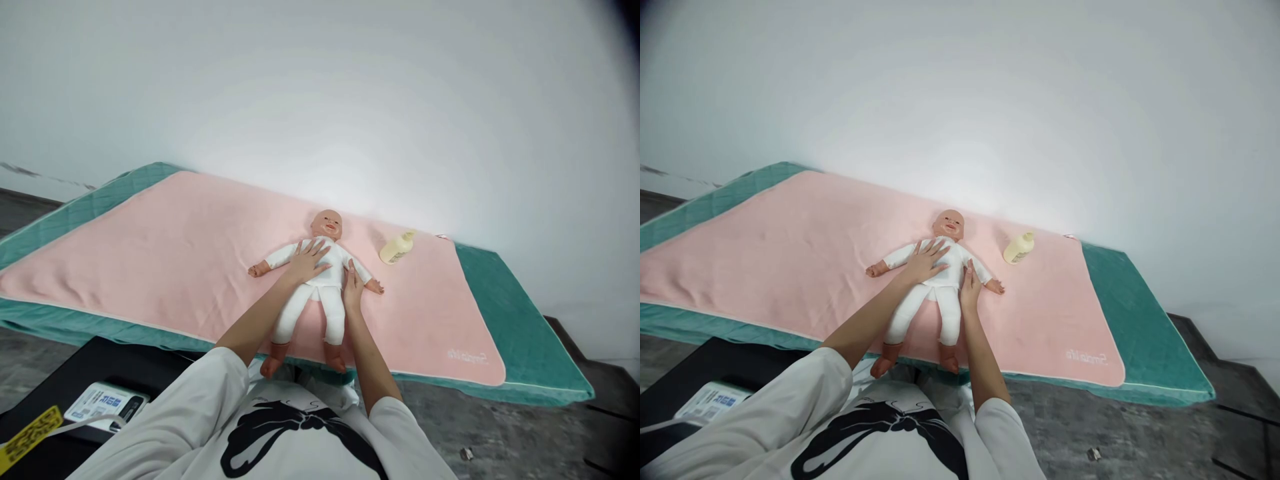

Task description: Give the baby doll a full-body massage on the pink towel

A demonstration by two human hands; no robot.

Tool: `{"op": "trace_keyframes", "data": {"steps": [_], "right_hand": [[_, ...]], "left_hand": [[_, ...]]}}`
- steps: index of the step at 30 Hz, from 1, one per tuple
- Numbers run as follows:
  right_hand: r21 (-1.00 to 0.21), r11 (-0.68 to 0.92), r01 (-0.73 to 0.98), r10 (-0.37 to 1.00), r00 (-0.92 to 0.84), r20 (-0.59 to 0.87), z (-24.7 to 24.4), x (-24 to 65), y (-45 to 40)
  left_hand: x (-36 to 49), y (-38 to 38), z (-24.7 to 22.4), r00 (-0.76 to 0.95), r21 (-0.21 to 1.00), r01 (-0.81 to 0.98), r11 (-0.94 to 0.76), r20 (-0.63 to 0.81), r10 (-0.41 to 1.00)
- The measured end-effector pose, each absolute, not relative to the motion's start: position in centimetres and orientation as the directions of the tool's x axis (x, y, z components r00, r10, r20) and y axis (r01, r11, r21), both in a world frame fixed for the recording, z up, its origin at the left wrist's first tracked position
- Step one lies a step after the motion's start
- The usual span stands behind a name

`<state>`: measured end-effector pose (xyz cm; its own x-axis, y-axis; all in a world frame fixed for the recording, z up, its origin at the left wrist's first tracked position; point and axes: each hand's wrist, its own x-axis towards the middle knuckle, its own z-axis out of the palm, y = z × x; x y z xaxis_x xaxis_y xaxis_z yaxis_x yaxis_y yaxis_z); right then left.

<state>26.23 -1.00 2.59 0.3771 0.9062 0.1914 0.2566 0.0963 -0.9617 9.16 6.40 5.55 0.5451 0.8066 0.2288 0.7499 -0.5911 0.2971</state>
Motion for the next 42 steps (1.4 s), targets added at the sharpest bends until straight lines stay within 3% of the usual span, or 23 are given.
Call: {"op": "trace_keyframes", "data": {"steps": [10,15,20,25,29,35,38,42], "right_hand": [[-0.933,0.077,0.352,0.924,0.327,0.200,2.8,26.5,-1.2],[-0.881,0.083,0.466,0.940,0.256,0.224,3.7,26.2,-1.3],[-0.624,0.182,0.760,0.972,-0.046,0.229,5.6,25.7,-2.2],[-0.542,0.380,0.750,0.916,-0.388,0.105,7.4,25.1,-2.8],[-0.531,0.538,0.654,0.822,-0.548,0.158,7.7,24.8,-2.1],[-0.535,0.596,0.599,0.788,-0.566,0.243,7.8,25.0,-1.0],[-0.566,0.498,0.657,0.839,-0.530,0.122,8.1,25.0,-0.7],[-0.445,0.493,0.748,0.841,-0.540,0.025,8.2,24.9,0.0]], "left_hand": [[8.0,6.8,4.3,0.175,0.374,0.892,-0.254,0.234,0.956],[7.8,6.7,4.0,0.114,0.369,0.905,-0.211,0.269,0.956],[7.8,6.7,4.0,0.097,0.400,0.894,-0.203,0.271,0.958],[7.3,6.7,4.1,0.106,0.445,0.868,-0.220,0.267,0.958],[7.2,6.8,4.0,0.099,0.452,0.866,-0.213,0.263,0.960],[7.4,6.8,3.7,0.090,0.452,0.866,-0.215,0.283,0.955],[7.4,6.8,3.7,0.087,0.458,0.863,-0.214,0.283,0.955],[7.4,6.6,3.9,0.083,0.470,0.857,-0.209,0.274,0.958]]}}
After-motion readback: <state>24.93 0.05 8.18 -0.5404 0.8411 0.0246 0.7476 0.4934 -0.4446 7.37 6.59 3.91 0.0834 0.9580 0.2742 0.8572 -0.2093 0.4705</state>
